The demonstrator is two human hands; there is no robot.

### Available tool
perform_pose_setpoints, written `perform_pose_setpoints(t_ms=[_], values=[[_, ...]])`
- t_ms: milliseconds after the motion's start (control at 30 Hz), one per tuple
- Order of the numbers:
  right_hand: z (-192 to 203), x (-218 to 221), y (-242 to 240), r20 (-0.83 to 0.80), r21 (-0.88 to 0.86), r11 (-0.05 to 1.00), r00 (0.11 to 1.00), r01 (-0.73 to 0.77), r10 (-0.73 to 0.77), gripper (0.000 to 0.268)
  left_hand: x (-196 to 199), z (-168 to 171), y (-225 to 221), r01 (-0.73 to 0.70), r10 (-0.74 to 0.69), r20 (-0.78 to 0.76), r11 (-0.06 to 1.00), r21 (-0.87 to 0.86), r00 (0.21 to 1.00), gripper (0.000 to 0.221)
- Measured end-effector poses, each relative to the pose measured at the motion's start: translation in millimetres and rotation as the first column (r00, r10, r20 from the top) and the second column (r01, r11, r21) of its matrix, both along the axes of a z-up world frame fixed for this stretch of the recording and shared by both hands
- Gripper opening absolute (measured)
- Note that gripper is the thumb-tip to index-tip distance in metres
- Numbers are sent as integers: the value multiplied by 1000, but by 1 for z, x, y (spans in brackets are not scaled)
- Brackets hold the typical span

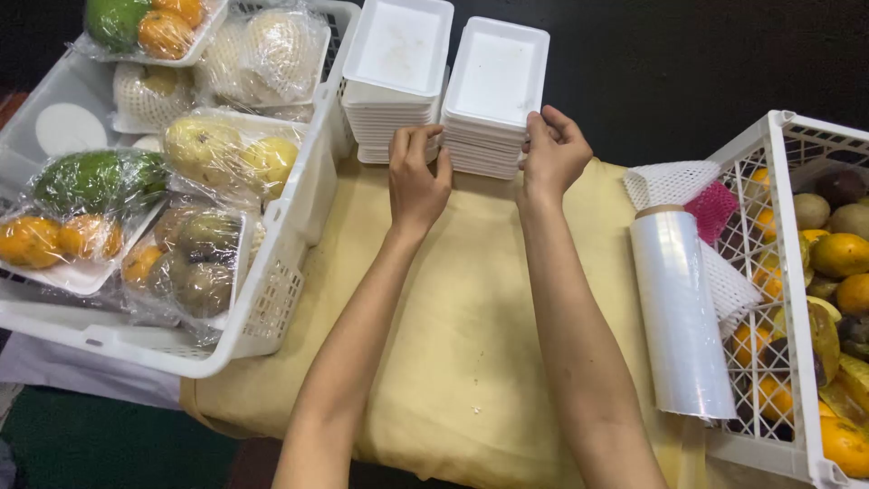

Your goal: Picking fruits from a crate, placing them on a tray, and wrapping the tray with plastic film.

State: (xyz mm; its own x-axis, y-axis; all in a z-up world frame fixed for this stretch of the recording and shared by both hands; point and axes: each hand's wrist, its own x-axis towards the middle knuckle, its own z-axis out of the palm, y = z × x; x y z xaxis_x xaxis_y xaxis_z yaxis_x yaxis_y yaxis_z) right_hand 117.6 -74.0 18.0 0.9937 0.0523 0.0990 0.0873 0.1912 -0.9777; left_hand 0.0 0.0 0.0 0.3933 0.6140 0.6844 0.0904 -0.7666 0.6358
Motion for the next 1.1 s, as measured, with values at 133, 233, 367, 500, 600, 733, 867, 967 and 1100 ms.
perform_pose_setpoints(t_ms=[133, 233, 367, 500, 600, 733, 867, 967, 1100], values=[[-12, 14, 5, -36, -28, 999, 999, 30, -31, 21, 1, -5, 0, -24, 24, 1, 999, -39, 1000, 23], [-8, 14, 8, -28, -17, 998, 998, 59, -60, 20, 5, -3, -3, 34, -16, 89, 978, -206, 996, 23], [4, 6, 3, -48, 45, 996, 996, 83, -81, 19, 13, 1, -8, 137, -65, 232, 940, -311, 971, 23], [14, -8, -12, -36, 204, 973, 994, 108, -102, 20, 11, 9, -21, 187, -81, 302, 922, -340, 950, 24], [23, -17, -30, 2, 347, 934, 996, 83, -90, 22, 6, 15, -33, 172, -81, 319, 948, -269, 944, 18], [25, -15, -63, 72, 430, 902, 995, 29, -66, 19, -2, 14, -44, 342, -169, 441, 873, -348, 881, 16], [5, -10, -102, 80, 406, 914, 996, -9, -25, 17, -12, -2, -60, 597, -233, 582, 558, -576, 779, 21], [-20, -11, -119, 86, 315, 949, 996, -27, -1, 13, -8, -46, -55, 604, -219, 569, 412, -682, 792, 25], [-54, -15, -137, 133, 85, 987, 983, -139, 127, 11, -3, -100, -42, 586, -273, 519, 392, -709, 810, 37]])
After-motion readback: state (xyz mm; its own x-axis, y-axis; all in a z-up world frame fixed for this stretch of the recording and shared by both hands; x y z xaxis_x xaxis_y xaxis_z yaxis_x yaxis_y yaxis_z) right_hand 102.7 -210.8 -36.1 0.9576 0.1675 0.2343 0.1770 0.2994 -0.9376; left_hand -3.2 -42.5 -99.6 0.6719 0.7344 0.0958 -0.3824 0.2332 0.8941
